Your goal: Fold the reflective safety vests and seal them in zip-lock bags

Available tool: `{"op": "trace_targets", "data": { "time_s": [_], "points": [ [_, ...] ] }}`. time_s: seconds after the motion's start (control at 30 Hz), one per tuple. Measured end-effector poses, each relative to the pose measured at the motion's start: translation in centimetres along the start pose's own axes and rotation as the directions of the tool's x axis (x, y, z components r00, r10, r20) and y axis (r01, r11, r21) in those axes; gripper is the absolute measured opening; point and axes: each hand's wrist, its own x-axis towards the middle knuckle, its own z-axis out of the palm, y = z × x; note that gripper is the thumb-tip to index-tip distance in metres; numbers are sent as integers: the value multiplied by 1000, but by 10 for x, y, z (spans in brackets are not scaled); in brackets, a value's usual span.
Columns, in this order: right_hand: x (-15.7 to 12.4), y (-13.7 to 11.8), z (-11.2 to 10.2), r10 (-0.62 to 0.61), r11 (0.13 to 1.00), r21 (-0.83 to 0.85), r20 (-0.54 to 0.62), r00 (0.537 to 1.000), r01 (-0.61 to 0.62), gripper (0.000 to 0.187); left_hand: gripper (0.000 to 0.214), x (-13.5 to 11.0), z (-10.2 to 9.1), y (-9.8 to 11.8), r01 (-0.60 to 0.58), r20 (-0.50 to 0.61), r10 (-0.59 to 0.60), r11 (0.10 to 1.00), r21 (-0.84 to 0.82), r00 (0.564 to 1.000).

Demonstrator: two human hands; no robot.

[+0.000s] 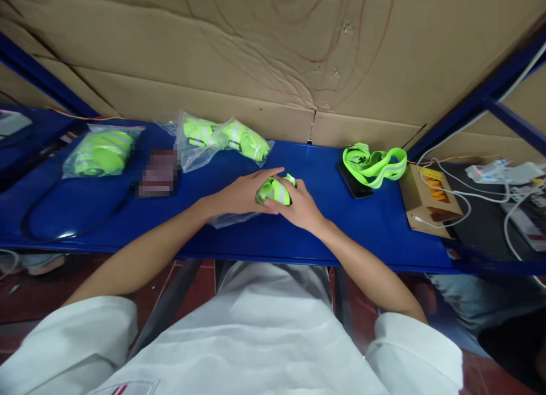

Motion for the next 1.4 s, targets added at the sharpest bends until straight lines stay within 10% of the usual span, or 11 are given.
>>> {"op": "trace_targets", "data": {
  "time_s": [0.37,0.53,0.73,0.93,1.13,1.4],
  "points": [
    [-3,-7,-10,-166,946,-304,-153,974,113,81,117,-4,-2,8,-72,75,66,994,84,995],
    [0,5,-17,-374,925,-44,80,924,378,76,133,-2,-5,4,27,92,-19,996,-86,996],
    [3,2,-18,-404,905,-71,159,901,419,41,143,-5,-12,2,-55,65,57,998,-33,996],
    [5,5,-8,-331,941,-71,-2,944,330,42,127,-14,-20,10,66,123,-102,962,265,987],
    [7,3,-6,-370,922,-138,-34,928,362,41,78,-13,-14,13,1,64,-32,902,431,997],
    [5,1,-11,-371,909,-222,-48,928,352,37,71,-19,-16,25,-18,-19,30,892,452,999]
  ]
}}
